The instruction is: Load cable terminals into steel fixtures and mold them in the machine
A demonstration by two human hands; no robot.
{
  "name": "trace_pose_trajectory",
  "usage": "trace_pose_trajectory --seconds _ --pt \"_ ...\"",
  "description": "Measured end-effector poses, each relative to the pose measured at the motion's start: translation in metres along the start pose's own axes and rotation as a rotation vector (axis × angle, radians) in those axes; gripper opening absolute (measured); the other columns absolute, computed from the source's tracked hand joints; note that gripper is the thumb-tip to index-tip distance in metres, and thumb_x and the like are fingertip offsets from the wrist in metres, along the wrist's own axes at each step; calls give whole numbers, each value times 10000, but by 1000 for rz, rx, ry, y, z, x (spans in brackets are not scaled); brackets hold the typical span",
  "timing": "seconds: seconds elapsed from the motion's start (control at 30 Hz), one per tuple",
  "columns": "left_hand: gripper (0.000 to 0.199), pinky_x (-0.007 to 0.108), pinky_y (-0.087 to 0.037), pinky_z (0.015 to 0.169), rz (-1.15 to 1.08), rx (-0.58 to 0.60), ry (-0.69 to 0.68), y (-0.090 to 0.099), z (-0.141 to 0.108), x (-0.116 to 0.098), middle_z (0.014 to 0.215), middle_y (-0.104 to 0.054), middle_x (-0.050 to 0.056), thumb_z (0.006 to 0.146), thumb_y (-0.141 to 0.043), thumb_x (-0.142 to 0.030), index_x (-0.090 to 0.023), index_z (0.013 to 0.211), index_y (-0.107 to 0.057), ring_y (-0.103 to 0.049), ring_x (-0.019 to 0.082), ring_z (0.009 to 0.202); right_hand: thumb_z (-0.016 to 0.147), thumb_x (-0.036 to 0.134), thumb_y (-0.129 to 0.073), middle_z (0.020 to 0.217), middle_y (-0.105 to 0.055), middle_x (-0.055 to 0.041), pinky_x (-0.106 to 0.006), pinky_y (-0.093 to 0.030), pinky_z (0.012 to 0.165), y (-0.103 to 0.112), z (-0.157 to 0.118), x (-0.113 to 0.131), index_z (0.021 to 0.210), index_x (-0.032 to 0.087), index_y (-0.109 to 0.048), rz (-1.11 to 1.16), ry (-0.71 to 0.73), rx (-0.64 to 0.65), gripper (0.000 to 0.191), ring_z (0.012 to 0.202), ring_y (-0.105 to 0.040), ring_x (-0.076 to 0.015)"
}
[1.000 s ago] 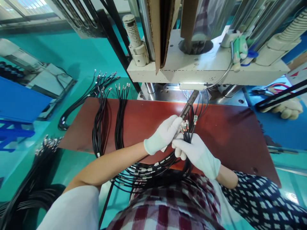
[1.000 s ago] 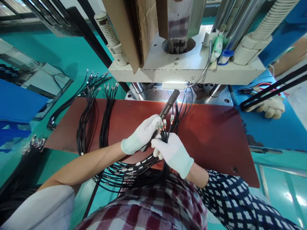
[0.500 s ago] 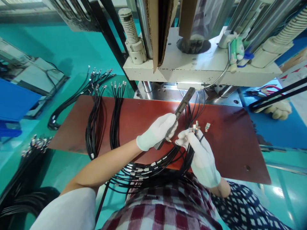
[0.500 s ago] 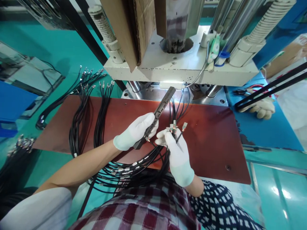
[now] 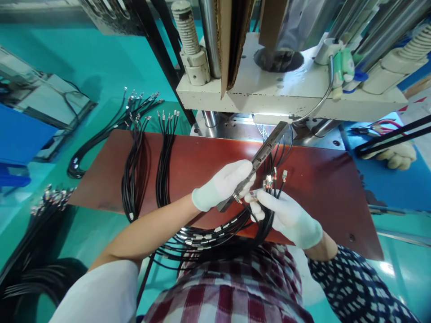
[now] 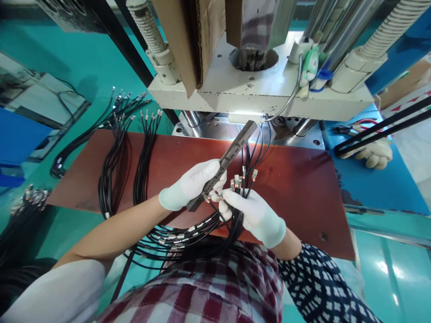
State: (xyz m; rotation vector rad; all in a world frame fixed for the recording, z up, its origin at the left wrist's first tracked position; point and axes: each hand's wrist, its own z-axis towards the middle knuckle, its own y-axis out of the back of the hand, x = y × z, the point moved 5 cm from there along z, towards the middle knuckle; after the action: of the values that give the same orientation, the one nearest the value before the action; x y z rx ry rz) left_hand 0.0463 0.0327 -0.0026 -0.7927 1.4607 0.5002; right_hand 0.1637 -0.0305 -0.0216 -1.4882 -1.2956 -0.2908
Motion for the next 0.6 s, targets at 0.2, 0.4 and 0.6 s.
trace_pose_trajectory --seconds 0.2,0.4,0.6 --pt "489 230 -355 484 -26 2 -35 -2 -1 -4 577 -462 -26 999 -344 -573 -160 770 -473 -417 82 489 801 421 -718 622 -582 -2 -304 -444 652 -5 1 12 693 173 -681 -340 90 -49 273 612 -529 -136" --pt "470 238 -355 500 68 -65 -68 1 -1 -5 606 -447 -29 1006 -348 -553 -170 752 -448 -412 81 511 798 360 -683 746 -705 -20 -299 -481 735 -10 -1 25 687 183 -706 -691 270 -498 210 736 -622 -172" --pt "390 268 -346 579 430 -215 -37 1 -5 -10 676 -396 -37 1009 -372 -507 -199 769 -364 -385 98 580 803 389 -637 680 -660 -5 -301 -435 658 -12 4 22 654 193 -604 -908 253 -585 249 654 -575 -161"
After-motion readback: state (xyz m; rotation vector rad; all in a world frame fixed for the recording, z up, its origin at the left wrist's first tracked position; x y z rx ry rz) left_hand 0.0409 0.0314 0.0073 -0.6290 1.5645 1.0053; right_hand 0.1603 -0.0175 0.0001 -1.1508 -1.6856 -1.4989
